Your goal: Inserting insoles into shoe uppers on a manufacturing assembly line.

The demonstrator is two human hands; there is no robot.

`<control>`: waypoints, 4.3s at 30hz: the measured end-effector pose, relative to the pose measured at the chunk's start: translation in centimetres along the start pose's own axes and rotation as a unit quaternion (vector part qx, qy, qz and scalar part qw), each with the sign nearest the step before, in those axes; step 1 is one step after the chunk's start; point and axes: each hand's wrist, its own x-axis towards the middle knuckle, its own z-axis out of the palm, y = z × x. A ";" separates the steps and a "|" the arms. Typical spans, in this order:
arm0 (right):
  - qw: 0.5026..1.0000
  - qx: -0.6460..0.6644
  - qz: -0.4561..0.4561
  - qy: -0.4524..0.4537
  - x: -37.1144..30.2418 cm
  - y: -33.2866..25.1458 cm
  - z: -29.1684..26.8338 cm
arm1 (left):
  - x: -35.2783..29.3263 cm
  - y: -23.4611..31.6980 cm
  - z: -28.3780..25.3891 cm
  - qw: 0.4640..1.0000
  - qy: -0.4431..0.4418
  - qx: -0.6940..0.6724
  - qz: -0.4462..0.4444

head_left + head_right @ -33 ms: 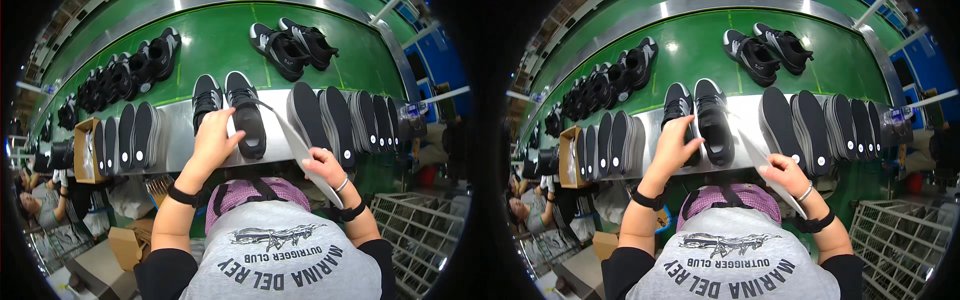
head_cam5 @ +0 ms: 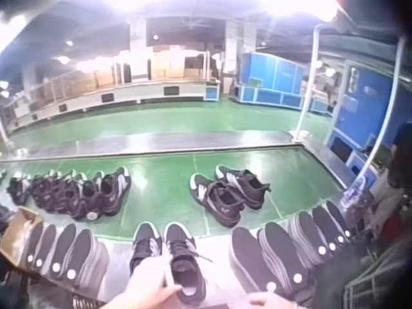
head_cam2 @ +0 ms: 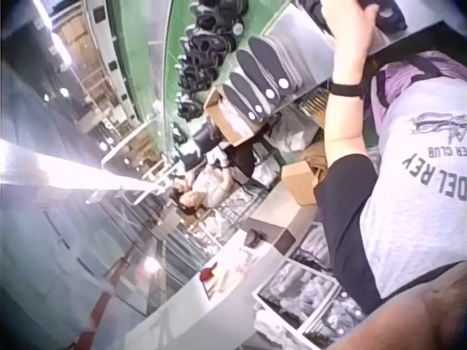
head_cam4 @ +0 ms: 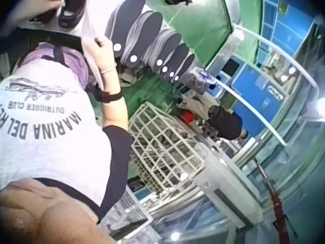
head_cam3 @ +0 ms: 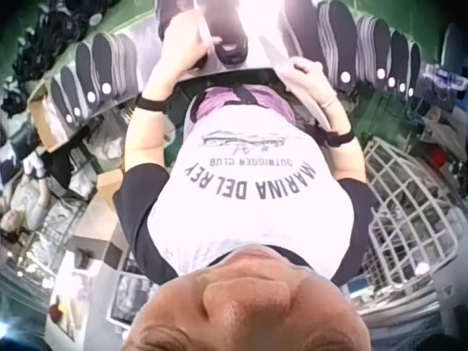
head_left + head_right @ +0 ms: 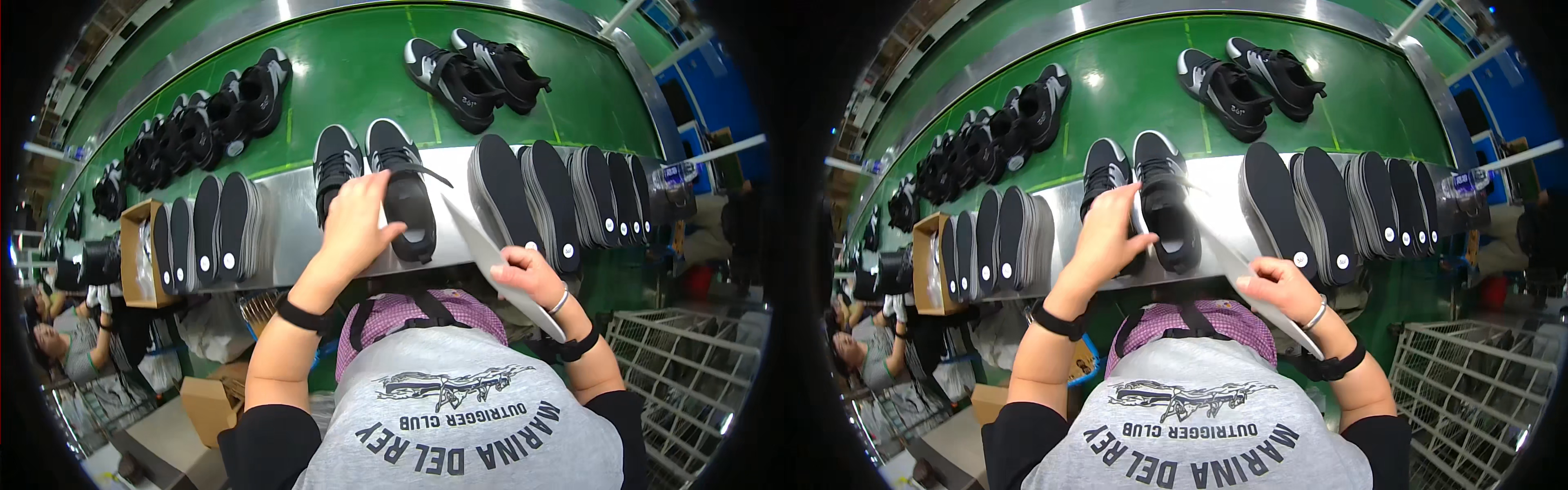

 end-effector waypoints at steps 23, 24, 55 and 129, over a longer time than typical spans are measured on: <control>0.681 -0.728 0.020 0.080 12.8 -3.6 10.5 | 5.2 -5.2 5.8 0.944 -0.064 -0.300 -0.124; 0.664 -0.743 -0.028 0.078 11.4 -5.1 10.4 | 5.4 -5.2 5.7 0.941 -0.067 -0.297 -0.147; 0.722 -0.677 0.145 -0.011 18.9 -0.1 9.4 | 6.6 -5.9 6.6 0.940 -0.076 -0.311 -0.117; 0.812 -0.556 0.174 -0.038 15.5 -2.6 8.8 | 5.1 -10.1 0.8 0.809 -0.146 -0.486 -0.297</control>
